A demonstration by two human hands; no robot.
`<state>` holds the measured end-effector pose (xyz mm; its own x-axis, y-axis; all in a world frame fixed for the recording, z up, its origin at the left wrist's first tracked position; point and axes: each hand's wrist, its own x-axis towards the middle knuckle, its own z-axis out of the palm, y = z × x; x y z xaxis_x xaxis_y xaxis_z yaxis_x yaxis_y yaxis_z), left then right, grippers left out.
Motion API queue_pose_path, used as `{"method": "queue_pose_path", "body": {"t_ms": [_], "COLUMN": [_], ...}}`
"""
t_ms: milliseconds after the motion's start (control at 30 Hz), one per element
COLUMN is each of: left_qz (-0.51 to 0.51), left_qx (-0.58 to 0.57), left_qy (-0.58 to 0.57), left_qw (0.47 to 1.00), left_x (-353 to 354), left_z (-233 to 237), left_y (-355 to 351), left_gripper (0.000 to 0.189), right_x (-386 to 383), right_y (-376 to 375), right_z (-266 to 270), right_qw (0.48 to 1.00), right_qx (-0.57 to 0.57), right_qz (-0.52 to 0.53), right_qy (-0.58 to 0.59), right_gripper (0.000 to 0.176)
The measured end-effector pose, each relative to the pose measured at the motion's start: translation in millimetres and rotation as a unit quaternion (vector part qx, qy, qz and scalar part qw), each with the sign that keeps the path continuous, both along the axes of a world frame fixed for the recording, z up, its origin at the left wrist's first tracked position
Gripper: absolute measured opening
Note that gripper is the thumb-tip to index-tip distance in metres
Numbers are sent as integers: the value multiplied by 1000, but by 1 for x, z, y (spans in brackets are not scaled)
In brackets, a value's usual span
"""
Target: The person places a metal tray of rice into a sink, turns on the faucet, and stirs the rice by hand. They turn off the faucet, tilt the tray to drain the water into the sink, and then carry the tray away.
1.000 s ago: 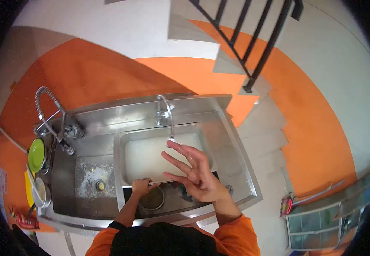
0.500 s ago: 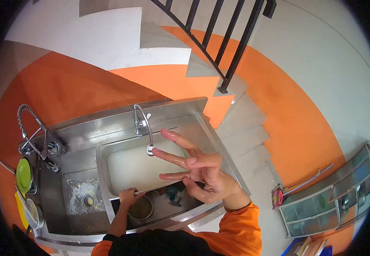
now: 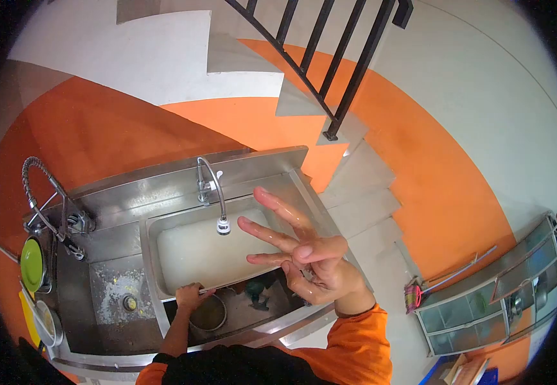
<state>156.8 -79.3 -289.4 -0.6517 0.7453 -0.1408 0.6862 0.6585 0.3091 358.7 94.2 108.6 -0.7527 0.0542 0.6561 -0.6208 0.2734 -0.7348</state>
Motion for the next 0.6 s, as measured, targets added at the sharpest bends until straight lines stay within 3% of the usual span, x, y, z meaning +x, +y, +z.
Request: {"method": "queue_pose_path", "body": {"t_ms": [333,500,567,600], "left_qz": [-10,-1,-1,-5], "left_qx": [-15,-20,-26,-26], "left_qy": [8,-40,-42,-43], "left_qw": [1000,999,999,999], "left_x": [0,1,2,2], "left_z": [4,11,18,20], "left_y": [0,1,2,0], "left_gripper": [72,71,69,67], "right_x": [-5,-4,-7,-19], "right_y": [9,14,23,29], "right_z": [-7,-17,-41,-62], "right_qw": [997,995,984,983], "right_qx": [11,-16,-72,-11], "right_qz": [57,88,149,129], "right_qy": [41,35,-68,-131], "right_gripper": [69,68,66,61]}}
